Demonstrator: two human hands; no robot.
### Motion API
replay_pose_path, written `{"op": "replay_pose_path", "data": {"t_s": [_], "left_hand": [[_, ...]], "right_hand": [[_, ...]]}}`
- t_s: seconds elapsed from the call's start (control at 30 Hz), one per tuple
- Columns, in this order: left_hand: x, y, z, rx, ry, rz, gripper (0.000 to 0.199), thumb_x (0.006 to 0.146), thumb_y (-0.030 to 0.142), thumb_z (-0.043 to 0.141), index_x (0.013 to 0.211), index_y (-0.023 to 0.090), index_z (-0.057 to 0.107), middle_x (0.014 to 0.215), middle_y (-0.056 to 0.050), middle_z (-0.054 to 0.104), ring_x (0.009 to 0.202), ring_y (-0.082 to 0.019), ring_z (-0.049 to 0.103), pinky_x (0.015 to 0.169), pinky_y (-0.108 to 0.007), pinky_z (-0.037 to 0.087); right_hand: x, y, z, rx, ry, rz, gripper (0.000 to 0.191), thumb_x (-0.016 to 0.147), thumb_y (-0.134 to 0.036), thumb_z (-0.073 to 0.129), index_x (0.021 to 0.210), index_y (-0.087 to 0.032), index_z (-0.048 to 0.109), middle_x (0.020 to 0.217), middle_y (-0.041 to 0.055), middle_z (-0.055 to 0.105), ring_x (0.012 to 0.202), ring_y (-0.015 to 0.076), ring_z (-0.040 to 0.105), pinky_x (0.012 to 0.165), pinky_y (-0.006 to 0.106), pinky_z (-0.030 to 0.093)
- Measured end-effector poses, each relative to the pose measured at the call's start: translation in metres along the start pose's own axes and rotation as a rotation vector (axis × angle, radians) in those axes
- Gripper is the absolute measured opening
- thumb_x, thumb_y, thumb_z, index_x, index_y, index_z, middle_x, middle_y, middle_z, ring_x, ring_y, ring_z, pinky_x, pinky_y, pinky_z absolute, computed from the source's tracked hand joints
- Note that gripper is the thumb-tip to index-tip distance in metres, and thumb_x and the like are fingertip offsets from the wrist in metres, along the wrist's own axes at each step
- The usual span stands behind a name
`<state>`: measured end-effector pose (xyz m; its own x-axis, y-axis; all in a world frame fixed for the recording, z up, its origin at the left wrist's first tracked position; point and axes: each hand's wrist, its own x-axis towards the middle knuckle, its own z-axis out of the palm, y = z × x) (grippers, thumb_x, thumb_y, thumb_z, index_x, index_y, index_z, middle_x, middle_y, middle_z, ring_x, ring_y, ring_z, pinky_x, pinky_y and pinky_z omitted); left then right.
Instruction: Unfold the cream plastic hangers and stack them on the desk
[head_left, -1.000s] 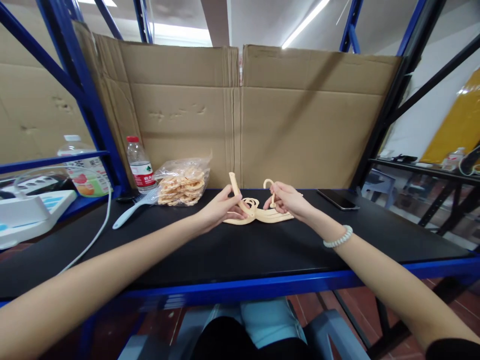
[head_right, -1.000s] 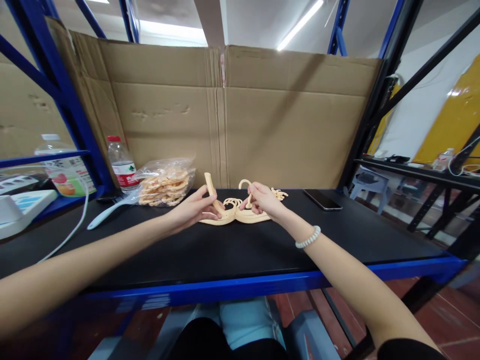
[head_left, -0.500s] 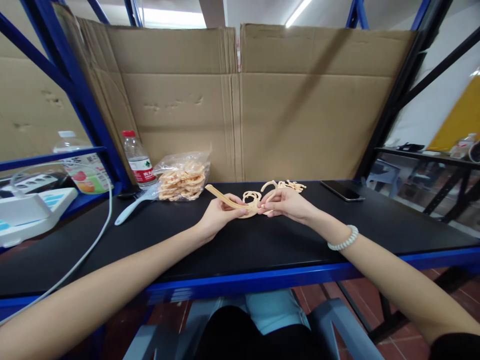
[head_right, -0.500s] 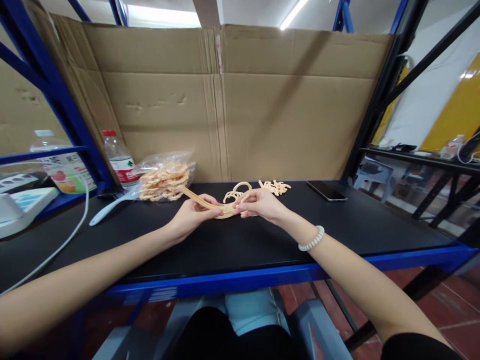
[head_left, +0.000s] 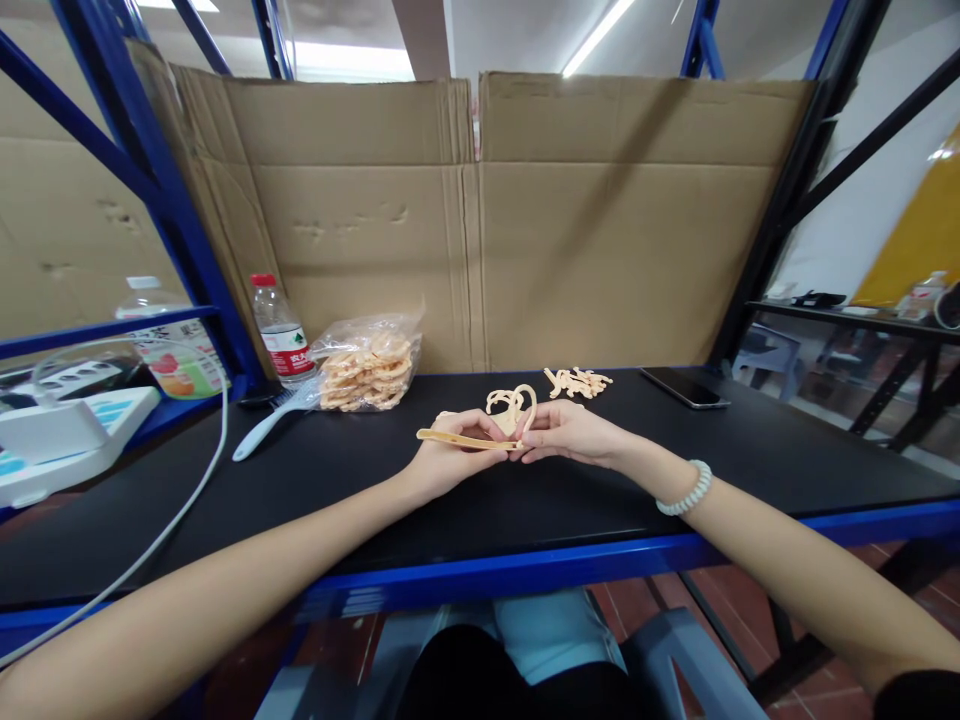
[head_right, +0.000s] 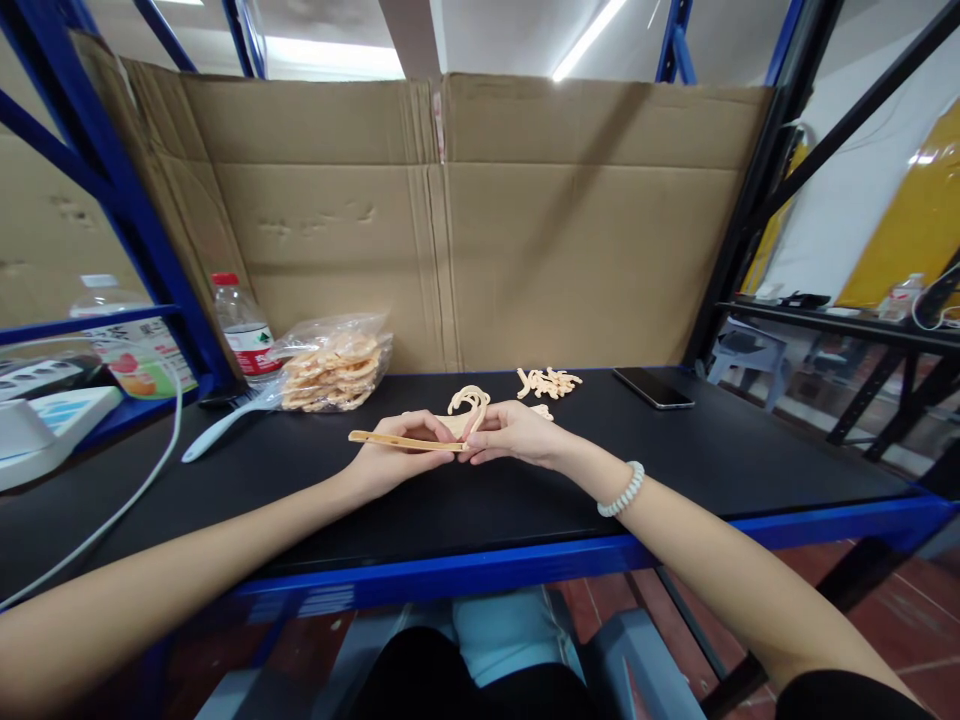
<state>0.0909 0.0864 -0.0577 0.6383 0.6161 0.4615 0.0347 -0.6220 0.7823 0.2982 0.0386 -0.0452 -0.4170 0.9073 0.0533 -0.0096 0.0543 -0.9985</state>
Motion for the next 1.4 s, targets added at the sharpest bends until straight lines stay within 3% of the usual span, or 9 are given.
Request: {"op": "replay_pose_path", "data": {"t_s": [0.4, 0.73, 0.87, 1.03, 1.2, 1.4], "left_hand": [[-0.004, 0.013, 0.001, 0.267, 0.058, 0.125, 0.020, 0.073, 0.033, 0.071, 0.069, 0.015, 0.063, 0.068, -0.002, 0.065, 0.063, -0.013, 0.056, 0.060, -0.023, 0.042], [-0.006, 0.013, 0.004, 0.120, 0.041, 0.094, 0.021, 0.071, 0.030, 0.072, 0.069, 0.015, 0.059, 0.070, -0.002, 0.062, 0.065, -0.013, 0.057, 0.061, -0.024, 0.045], [-0.005, 0.014, 0.005, -0.007, 0.054, 0.006, 0.025, 0.069, 0.032, 0.074, 0.070, 0.014, 0.058, 0.068, -0.001, 0.060, 0.063, -0.012, 0.057, 0.058, -0.023, 0.044], [-0.003, 0.011, 0.005, -0.200, 0.118, -0.201, 0.031, 0.064, 0.029, 0.079, 0.072, 0.014, 0.053, 0.066, 0.000, 0.064, 0.064, -0.013, 0.061, 0.063, -0.024, 0.047], [-0.002, 0.008, 0.004, -0.352, 0.137, -0.276, 0.031, 0.064, 0.026, 0.080, 0.074, 0.013, 0.053, 0.062, 0.002, 0.061, 0.060, -0.011, 0.061, 0.062, -0.022, 0.049], [-0.002, 0.013, 0.006, -0.428, 0.066, -0.342, 0.035, 0.065, 0.027, 0.080, 0.092, 0.011, 0.062, 0.083, -0.006, 0.069, 0.072, -0.013, 0.065, 0.073, -0.027, 0.054]], "right_hand": [[0.005, 0.010, 0.004, -0.025, 0.045, -0.097, 0.034, 0.066, -0.034, 0.082, 0.077, -0.011, 0.060, 0.076, 0.0065, 0.067, 0.073, 0.0192, 0.069, 0.070, 0.030, 0.057], [0.005, 0.011, 0.013, -0.093, 0.074, -0.215, 0.029, 0.070, -0.033, 0.077, 0.076, -0.013, 0.057, 0.067, 0.0025, 0.065, 0.061, 0.0146, 0.065, 0.060, 0.027, 0.054], [0.003, 0.009, 0.017, -0.069, 0.072, -0.265, 0.030, 0.073, -0.035, 0.076, 0.076, -0.014, 0.055, 0.070, 0.0029, 0.065, 0.059, 0.0133, 0.063, 0.060, 0.027, 0.054], [0.005, 0.009, 0.016, -0.051, 0.118, -0.251, 0.035, 0.072, -0.044, 0.076, 0.082, -0.014, 0.061, 0.078, 0.0052, 0.066, 0.071, 0.0153, 0.064, 0.066, 0.028, 0.054], [0.006, 0.008, 0.014, -0.128, 0.201, -0.295, 0.039, 0.071, -0.050, 0.074, 0.075, -0.013, 0.065, 0.074, 0.0029, 0.061, 0.057, 0.0094, 0.053, 0.056, 0.024, 0.051], [0.002, 0.008, 0.018, -0.061, 0.160, -0.250, 0.036, 0.074, -0.045, 0.073, 0.087, -0.014, 0.061, 0.066, 0.0002, 0.060, 0.060, 0.0118, 0.059, 0.063, 0.029, 0.055]]}}
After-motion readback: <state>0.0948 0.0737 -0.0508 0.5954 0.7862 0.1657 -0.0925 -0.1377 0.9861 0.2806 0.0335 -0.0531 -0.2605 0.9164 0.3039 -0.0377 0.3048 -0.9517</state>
